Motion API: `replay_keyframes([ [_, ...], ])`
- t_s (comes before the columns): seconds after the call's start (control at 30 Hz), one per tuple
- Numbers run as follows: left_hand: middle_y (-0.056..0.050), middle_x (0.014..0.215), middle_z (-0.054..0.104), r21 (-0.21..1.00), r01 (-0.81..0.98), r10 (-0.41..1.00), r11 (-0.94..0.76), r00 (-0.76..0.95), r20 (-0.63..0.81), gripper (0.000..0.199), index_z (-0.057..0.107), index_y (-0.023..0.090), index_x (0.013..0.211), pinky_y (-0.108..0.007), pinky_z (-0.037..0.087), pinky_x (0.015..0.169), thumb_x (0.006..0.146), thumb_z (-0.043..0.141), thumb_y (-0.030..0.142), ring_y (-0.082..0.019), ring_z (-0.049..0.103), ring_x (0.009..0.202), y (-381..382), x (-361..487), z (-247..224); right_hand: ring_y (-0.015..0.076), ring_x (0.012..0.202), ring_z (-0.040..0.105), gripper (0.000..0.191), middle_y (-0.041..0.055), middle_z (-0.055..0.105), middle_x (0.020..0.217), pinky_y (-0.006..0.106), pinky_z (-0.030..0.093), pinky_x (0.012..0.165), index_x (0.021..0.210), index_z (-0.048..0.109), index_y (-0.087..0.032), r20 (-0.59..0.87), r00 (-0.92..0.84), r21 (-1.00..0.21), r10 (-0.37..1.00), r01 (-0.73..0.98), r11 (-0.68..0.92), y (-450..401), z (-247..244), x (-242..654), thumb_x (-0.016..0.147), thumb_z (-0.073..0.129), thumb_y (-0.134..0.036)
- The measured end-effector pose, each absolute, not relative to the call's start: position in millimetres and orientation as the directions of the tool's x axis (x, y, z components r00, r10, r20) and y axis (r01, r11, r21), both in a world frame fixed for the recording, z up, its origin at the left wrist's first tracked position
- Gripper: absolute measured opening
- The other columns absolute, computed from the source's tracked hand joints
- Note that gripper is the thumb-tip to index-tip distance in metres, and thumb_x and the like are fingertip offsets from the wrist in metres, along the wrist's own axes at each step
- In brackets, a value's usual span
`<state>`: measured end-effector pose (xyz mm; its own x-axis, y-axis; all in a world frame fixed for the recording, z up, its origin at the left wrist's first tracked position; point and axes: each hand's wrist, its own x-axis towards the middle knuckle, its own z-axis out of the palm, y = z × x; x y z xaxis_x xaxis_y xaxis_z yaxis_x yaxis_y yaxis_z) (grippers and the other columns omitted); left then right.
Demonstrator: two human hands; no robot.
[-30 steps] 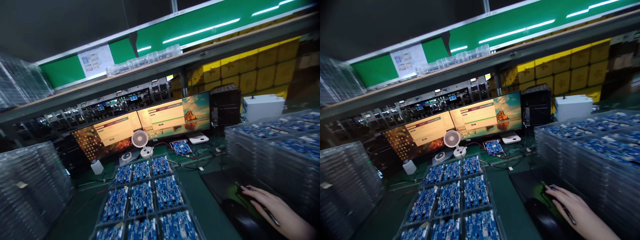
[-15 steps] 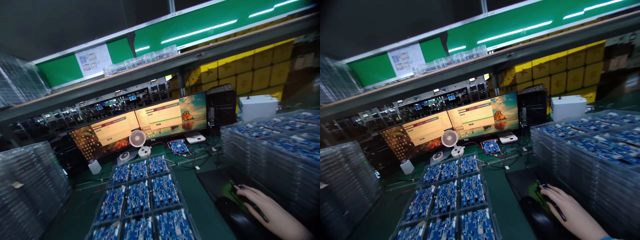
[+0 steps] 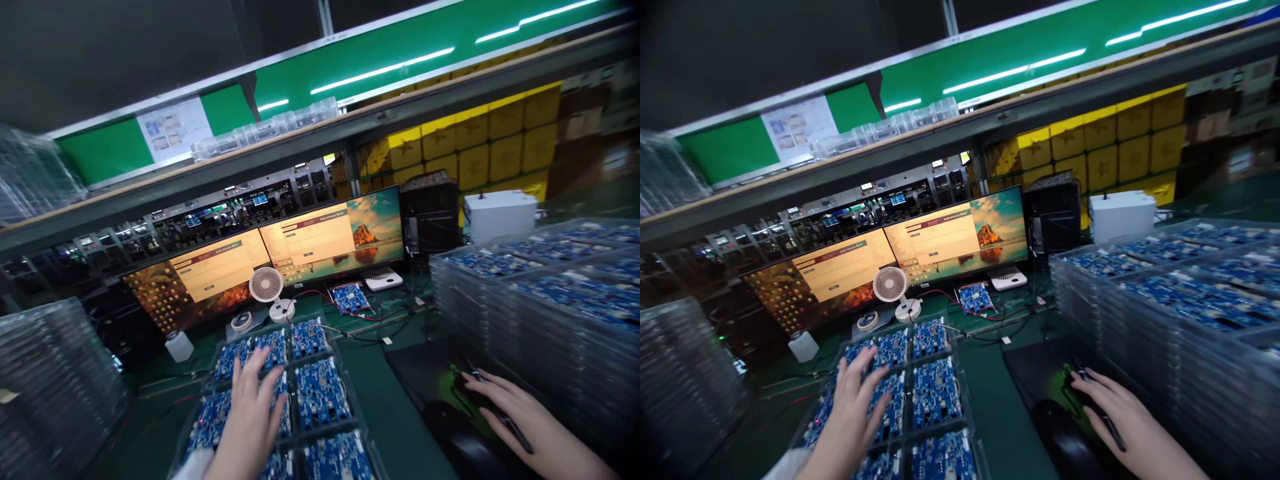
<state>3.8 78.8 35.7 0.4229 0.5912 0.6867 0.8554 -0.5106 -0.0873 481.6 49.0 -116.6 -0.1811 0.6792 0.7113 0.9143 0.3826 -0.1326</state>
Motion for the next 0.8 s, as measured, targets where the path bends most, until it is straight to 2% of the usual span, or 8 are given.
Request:
replay_keyframes([
  [0.03, -0.013, 0.141, 0.044, -0.121, 0.854, 0.569, -0.506, 0.436, 0.697, 0.029, 0.054, 0.024, 0.119, -0.066, 0.026, 0.113, 0.09, 0.049, 0.022, -0.03, 0.036, 0.137, 101.6, 1.7, 47.2, 0.0287, 0.112, 0.058, 0.034, 0.0053, 0.061, 0.121, 0.046, 0.059, 0.084, 0.119, 0.063, -0.025, 0.715, -0.184, -0.129, 0.675, 0.914, 0.386, 48.5, -115.7, 481.1, 0.093, 0.047, -0.041],
  [0.07, -0.014, 0.139, 0.046, -0.1, 0.868, 0.579, -0.486, 0.405, 0.708, 0.028, 0.055, 0.021, 0.118, -0.064, 0.028, 0.113, 0.091, 0.048, 0.023, -0.03, 0.037, 0.136, 122.3, -0.1, 57.0, 0.0283, 0.112, 0.058, 0.034, 0.0052, 0.061, 0.121, 0.046, 0.059, 0.084, 0.119, 0.063, -0.025, 0.715, -0.184, -0.13, 0.674, 0.913, 0.387, 48.0, -114.5, 480.5, 0.094, 0.047, -0.042],
  [0.17, -0.016, 0.127, 0.055, 0.032, 0.876, 0.673, -0.482, 0.346, 0.654, 0.026, 0.059, 0.014, 0.112, -0.055, 0.038, 0.109, 0.09, 0.046, 0.023, -0.029, 0.048, 0.124, 167.9, 0.7, 72.4, 0.0276, 0.113, 0.057, 0.035, 0.0055, 0.061, 0.122, 0.045, 0.058, 0.087, 0.119, 0.062, -0.025, 0.699, -0.16, -0.172, 0.697, 0.909, 0.381, 45.8, -110.7, 478.4, 0.095, 0.046, -0.044],
  [0.27, -0.011, 0.116, 0.064, 0.225, 0.846, 0.834, -0.484, 0.367, 0.411, 0.025, 0.062, 0.016, 0.107, -0.042, 0.044, 0.103, 0.088, 0.045, 0.015, -0.023, 0.058, 0.112, 191.6, 13.9, 65.7, 0.0275, 0.115, 0.056, 0.037, 0.007, 0.061, 0.121, 0.042, 0.056, 0.092, 0.117, 0.064, -0.023, 0.675, -0.114, -0.243, 0.729, 0.898, 0.366, 43.8, -107.4, 476.4, 0.095, 0.046, -0.047],
  [0.37, -0.006, 0.106, 0.071, 0.362, 0.826, 0.902, -0.432, 0.406, 0.149, 0.027, 0.065, 0.018, 0.102, -0.031, 0.047, 0.096, 0.084, 0.047, 0.011, -0.018, 0.064, 0.101, 205.3, 31.6, 45.0, 0.0271, 0.114, 0.057, 0.037, 0.0075, 0.061, 0.121, 0.041, 0.055, 0.092, 0.118, 0.063, -0.023, 0.681, -0.103, -0.262, 0.725, 0.89, 0.372, 42.5, -104.5, 474.4, 0.096, 0.046, -0.046],
  [0.43, -0.005, 0.104, 0.072, 0.377, 0.826, 0.904, -0.418, 0.419, 0.084, 0.028, 0.067, 0.019, 0.1, -0.028, 0.047, 0.093, 0.082, 0.048, 0.009, -0.017, 0.065, 0.099, 214.5, 40.3, 29.6, 0.0264, 0.113, 0.057, 0.035, 0.0074, 0.06, 0.121, 0.041, 0.057, 0.09, 0.12, 0.061, -0.024, 0.705, -0.108, -0.241, 0.701, 0.893, 0.38, 41.7, -102.4, 472.9, 0.096, 0.045, -0.045],
  [0.57, -0.007, 0.105, 0.072, 0.365, 0.846, 0.918, -0.388, 0.391, 0.069, 0.029, 0.066, 0.017, 0.103, -0.026, 0.047, 0.091, 0.082, 0.048, 0.009, -0.017, 0.065, 0.099, 233.5, 47.2, 7.2, 0.0255, 0.11, 0.059, 0.033, 0.0072, 0.06, 0.12, 0.044, 0.059, 0.085, 0.123, 0.056, -0.026, 0.73, -0.116, -0.205, 0.673, 0.903, 0.378, 39.4, -99.1, 470.2, 0.098, 0.043, -0.043],
  [0.8, -0.012, 0.107, 0.069, 0.339, 0.878, 0.94, -0.339, 0.333, 0.079, 0.028, 0.063, 0.013, 0.108, -0.03, 0.047, 0.092, 0.083, 0.051, 0.013, -0.021, 0.063, 0.099, 252.0, 53.9, -5.9, 0.0263, 0.114, 0.056, 0.035, 0.0066, 0.056, 0.125, 0.045, 0.057, 0.088, 0.127, 0.052, -0.028, 0.684, -0.089, -0.257, 0.724, 0.9, 0.353, 40.4, -111.2, 473.5, 0.096, 0.044, -0.044],
])
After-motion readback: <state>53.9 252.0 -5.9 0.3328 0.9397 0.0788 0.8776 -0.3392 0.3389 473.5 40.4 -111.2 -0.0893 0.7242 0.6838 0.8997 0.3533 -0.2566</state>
